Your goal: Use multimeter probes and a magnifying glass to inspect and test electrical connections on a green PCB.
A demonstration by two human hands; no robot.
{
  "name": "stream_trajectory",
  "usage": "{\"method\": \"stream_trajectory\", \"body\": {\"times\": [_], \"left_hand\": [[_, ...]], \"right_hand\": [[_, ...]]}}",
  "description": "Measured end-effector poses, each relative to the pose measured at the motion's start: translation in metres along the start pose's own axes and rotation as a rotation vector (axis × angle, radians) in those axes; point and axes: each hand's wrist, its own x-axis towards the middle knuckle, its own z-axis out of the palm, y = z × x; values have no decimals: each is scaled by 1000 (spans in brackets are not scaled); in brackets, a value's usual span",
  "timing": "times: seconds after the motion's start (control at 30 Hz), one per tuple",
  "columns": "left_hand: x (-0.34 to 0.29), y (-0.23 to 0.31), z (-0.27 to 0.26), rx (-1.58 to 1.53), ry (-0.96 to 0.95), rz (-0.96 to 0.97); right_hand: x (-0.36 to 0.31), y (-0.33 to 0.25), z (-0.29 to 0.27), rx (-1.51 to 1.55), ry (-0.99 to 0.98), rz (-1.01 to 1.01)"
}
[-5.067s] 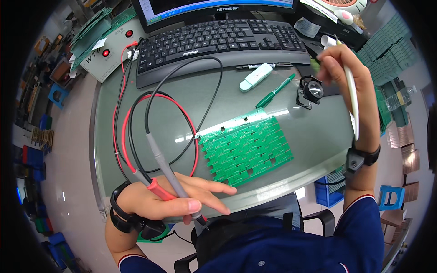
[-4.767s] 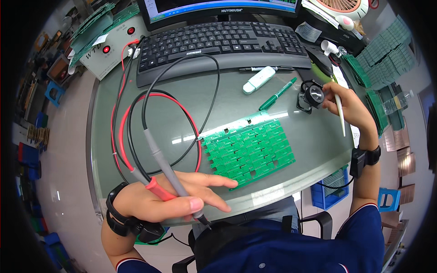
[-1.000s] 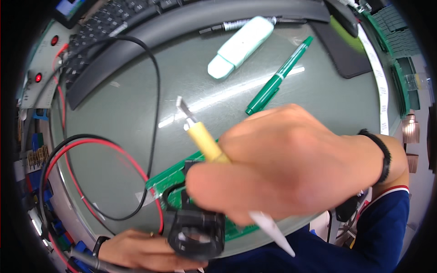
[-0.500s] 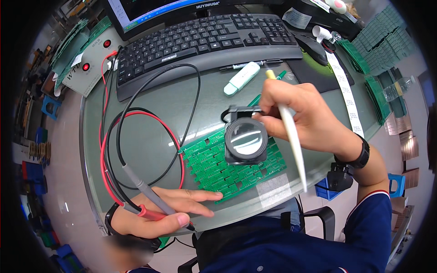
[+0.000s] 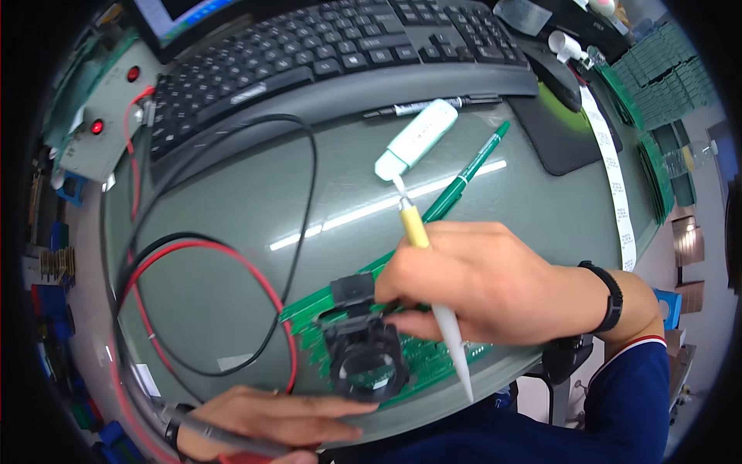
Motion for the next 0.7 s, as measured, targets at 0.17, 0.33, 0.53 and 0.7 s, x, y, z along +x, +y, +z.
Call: {"method": "stream_trajectory", "body": {"times": [0.17,0.33,0.53,0.7], "left_hand": [[8,-6,-6,-7,56,-15],[10,-6,-17,-5,-59,-55],[9,-9,-17,-26,-80,-78],[9,-11,-19,-40,-93,-82]], "right_hand": [[-4,6,4,17,12,51],[-5,13,21,-65,206,-54],[-10,16,28,-51,159,-11],[-11,16,29,-55,111,14]]}}
